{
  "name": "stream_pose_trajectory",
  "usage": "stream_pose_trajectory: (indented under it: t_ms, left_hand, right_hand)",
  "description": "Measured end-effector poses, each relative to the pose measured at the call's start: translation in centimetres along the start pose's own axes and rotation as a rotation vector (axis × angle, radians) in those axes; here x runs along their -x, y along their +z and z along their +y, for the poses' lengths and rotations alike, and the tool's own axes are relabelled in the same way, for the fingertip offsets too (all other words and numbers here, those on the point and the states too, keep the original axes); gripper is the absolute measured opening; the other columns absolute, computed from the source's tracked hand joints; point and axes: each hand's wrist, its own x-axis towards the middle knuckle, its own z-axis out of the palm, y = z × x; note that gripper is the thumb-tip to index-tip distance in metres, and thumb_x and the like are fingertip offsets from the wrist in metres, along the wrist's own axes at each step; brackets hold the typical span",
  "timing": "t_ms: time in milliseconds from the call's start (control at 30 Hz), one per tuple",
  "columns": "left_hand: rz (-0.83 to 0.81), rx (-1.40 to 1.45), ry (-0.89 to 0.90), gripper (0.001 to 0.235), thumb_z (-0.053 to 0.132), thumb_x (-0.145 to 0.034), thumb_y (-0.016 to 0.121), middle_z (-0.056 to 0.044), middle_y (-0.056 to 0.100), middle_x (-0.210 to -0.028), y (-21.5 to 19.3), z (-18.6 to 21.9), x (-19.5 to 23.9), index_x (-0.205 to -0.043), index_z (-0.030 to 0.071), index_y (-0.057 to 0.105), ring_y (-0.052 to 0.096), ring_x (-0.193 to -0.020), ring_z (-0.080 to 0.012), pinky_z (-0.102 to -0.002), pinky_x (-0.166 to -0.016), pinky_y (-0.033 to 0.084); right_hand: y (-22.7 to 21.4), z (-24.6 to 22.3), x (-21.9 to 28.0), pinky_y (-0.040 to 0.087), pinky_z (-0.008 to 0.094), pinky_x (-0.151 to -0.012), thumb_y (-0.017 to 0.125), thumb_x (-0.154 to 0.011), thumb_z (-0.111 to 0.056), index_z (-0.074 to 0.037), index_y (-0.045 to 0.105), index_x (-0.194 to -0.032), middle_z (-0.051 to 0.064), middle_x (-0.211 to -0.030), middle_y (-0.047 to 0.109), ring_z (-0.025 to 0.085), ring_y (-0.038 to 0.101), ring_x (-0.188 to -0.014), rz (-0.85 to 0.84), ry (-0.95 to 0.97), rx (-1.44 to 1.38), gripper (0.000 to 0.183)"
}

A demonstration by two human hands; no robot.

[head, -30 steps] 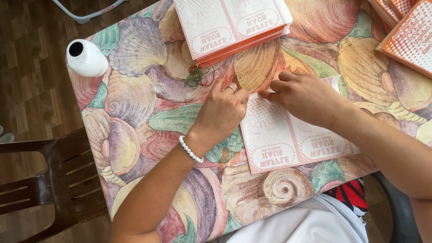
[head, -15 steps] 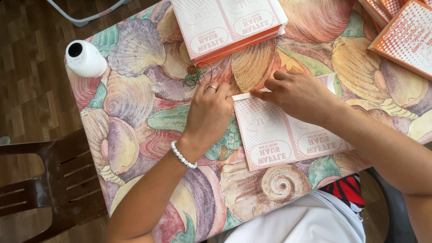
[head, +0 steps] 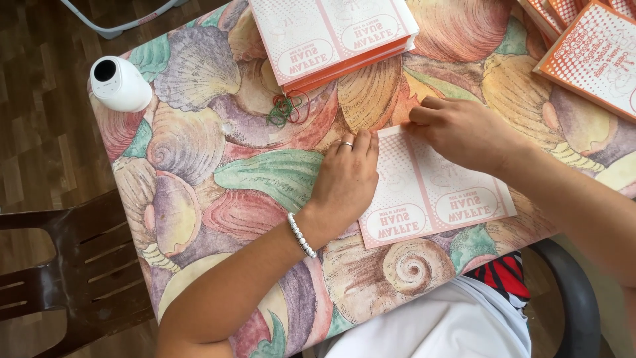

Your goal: Folding and stacking paper bags on a table at a manual packaging station.

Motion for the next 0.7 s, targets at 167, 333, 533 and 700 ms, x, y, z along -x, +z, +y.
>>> stream_pose_trajectory:
  t_ms: [167, 333, 533, 700]
  left_hand:
    - [-0.041, -0.043, -0.009, 0.055, 0.016, -0.082, 0.063, -0.020, 0.057, -0.118, -0.7, 0.2, -0.1, -0.131, -0.008, 0.060, 0.058, -0.109, -0.0330, -0.040, -0.086, 0.051]
    - [-0.033, -0.023, -0.009, 0.052, 0.014, -0.077, 0.063, -0.014, 0.054, -0.104, -0.8, 0.0, -0.9, -0.126, -0.005, 0.062, 0.060, -0.089, -0.0273, -0.037, -0.070, 0.052]
    - [-0.036, -0.028, -0.051, 0.048, 0.012, -0.077, 0.064, -0.009, 0.053, -0.098, -1.5, 0.5, -1.9, -0.125, 0.004, 0.066, 0.062, -0.080, -0.0266, -0.037, -0.056, 0.051]
    - [-0.136, -0.048, -0.042, 0.050, 0.009, -0.084, 0.060, -0.009, 0.051, -0.095, -2.0, 0.6, -2.4, -0.133, 0.015, 0.063, 0.062, -0.079, -0.0295, -0.039, -0.059, 0.052]
  right_hand:
    - [1.1, 0.2, 0.2, 0.054, 0.026, -0.080, 0.059, -0.099, -0.012, -0.016, 0.067, -0.087, -0.005, -0.086, 0.053, 0.014, 0.055, -0.086, 0.033, -0.020, 0.009, 0.014]
    - [-1.1, -0.4, -0.2, 0.054, 0.029, -0.079, 0.060, -0.100, -0.014, -0.017, 0.071, -0.096, -0.002, -0.081, 0.055, 0.016, 0.058, -0.085, 0.058, 0.010, -0.026, 0.012]
    - [-0.8, -0.3, -0.4, 0.054, 0.029, -0.079, 0.063, -0.098, -0.015, -0.020, 0.074, -0.100, -0.002, -0.080, 0.058, 0.016, 0.058, -0.085, 0.081, 0.024, -0.018, 0.012]
    - [0.5, 0.9, 0.9, 0.055, 0.028, -0.078, 0.058, -0.097, -0.009, -0.017, 0.064, -0.082, -0.006, -0.085, 0.051, 0.014, 0.054, -0.083, 0.075, 0.036, -0.001, 0.017]
